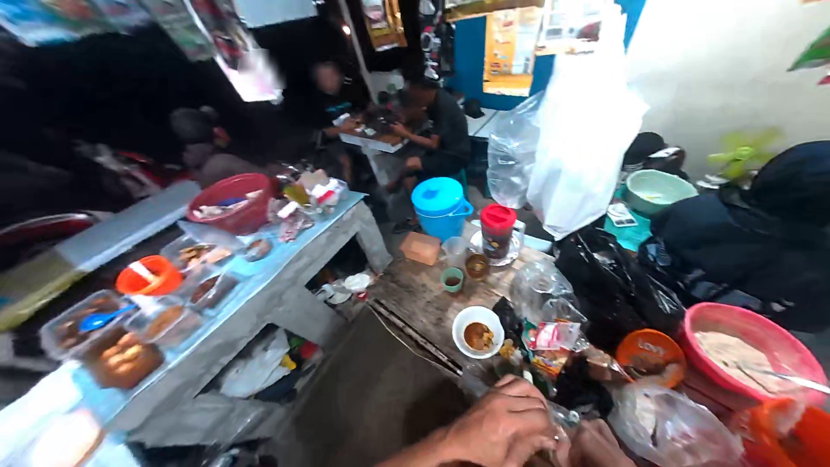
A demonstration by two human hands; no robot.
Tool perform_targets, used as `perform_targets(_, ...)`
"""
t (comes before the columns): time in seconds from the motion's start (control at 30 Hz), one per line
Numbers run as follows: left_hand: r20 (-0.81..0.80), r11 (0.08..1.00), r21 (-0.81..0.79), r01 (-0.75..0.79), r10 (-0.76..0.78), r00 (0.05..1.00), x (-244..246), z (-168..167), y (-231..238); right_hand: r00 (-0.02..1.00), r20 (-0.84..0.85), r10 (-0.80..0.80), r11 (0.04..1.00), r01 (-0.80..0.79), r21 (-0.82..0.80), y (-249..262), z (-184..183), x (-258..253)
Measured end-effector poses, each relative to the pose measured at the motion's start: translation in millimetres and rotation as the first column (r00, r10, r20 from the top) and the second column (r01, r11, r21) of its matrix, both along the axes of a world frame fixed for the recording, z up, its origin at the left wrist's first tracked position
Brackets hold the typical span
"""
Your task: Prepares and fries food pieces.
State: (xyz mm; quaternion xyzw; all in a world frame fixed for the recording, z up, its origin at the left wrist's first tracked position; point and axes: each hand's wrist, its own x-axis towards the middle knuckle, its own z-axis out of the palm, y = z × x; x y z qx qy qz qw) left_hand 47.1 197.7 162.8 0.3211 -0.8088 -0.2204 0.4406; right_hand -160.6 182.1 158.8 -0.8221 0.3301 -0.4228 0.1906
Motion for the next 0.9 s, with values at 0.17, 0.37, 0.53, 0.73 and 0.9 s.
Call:
perform_targets(0.17, -0.046, 0.999, -0.014, -0.053, 0.052, 0.998, -4.4, -2.2, 31.9, 0.992, 0.08, -0.095, 0.995, 0.091, 0.043, -7.8, 3.1, 18.5)
perform_targets(0.37, -0.198, 0.985, 0.051, -0.167, 0.174, 0.965, -2.8, -11.7, 57.0, 0.947, 0.301, 0.108, 0.944, -0.193, 0.267, -20.6, -1.9, 28.8)
perform_targets(0.53, -0.37, 0.998, 0.067, -0.023, 0.046, 0.928, -9.3, -8.8, 61.8, 0.803, 0.556, -0.214, 0.696, -0.274, 0.664, -52.8, -2.8, 35.4)
perform_targets(0.73, -0.514, 0.965, 0.232, -0.122, 0.228, 0.827, 2.1, 11.3, 56.7, 0.666, 0.745, -0.033, 0.723, -0.499, 0.478, -64.4, 27.1, 32.9)
perform_targets(0.9, -0.716, 0.993, 0.106, -0.052, 0.113, 0.689, 21.5, 55.9, 25.7, 0.492, 0.85, 0.19, 0.739, -0.641, 0.206, -74.7, 83.4, 35.7)
